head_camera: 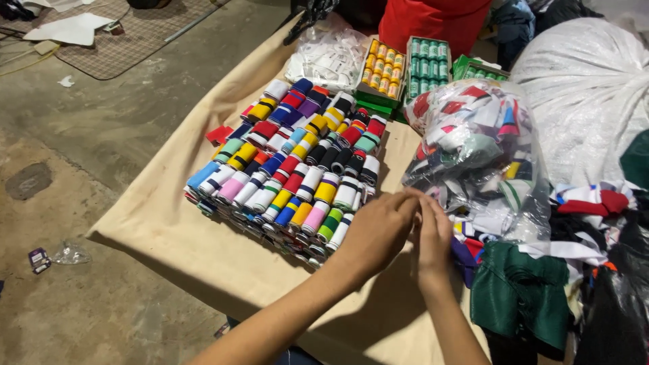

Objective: The person folds a small piece of patterned fabric on a table covered with a beige cloth. They smooth the fabric and fold it into a compact shape, then place it aside.

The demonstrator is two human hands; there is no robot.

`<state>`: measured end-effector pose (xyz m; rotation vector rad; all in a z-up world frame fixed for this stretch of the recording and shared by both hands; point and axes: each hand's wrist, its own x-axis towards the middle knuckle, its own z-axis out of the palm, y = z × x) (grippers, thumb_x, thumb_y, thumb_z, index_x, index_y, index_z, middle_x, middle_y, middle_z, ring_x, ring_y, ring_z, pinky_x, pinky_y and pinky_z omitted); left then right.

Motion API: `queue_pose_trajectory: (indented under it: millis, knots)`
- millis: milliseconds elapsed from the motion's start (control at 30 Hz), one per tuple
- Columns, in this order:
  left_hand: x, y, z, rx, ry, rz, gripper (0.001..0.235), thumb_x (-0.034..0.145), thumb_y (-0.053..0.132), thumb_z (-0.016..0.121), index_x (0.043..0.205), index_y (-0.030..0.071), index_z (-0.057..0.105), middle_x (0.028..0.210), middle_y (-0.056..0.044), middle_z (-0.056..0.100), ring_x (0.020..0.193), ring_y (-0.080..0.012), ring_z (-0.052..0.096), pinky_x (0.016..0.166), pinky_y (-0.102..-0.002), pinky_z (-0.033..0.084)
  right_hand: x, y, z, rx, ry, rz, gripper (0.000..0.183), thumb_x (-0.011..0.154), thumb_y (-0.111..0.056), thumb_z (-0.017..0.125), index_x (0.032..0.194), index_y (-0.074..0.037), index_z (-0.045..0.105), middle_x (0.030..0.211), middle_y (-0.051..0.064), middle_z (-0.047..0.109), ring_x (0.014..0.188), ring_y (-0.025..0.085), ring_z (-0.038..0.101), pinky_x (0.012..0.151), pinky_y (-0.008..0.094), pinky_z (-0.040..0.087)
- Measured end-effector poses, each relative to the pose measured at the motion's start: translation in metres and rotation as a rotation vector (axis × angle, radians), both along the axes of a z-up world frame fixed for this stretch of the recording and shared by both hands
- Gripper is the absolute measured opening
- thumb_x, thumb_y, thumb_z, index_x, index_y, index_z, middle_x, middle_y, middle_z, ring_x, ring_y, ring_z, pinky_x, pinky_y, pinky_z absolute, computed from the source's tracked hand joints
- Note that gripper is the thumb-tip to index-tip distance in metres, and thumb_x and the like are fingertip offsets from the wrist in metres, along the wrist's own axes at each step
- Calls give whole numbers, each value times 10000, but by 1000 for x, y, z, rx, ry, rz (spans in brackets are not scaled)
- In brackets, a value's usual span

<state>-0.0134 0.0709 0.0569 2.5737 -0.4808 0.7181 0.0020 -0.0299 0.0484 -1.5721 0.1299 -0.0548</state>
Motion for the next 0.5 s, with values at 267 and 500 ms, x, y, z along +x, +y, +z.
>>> queue_pose_trajectory:
  millis: [267,500]
  knots:
    - [10,-61,-78,-5,197,28,135,836,248,621,959,195,639,847,-4,694,762,-275,730,600,-396,561,-2,-115,-60,-1285,-361,37,198,862,-365,700,1036,-270,713,985,-50,663,997,213,681,800,389,602]
    - [40,-79,-88,-199,-16,-25,210,838,332,627,872,127,597,773,-80,626,750,-318,685,641,-423,516,5,-128,-78,-1254,-553,22,330,825,-216,707,1150,-162,686,1132,51,582,1059,309,618,867,441,541]
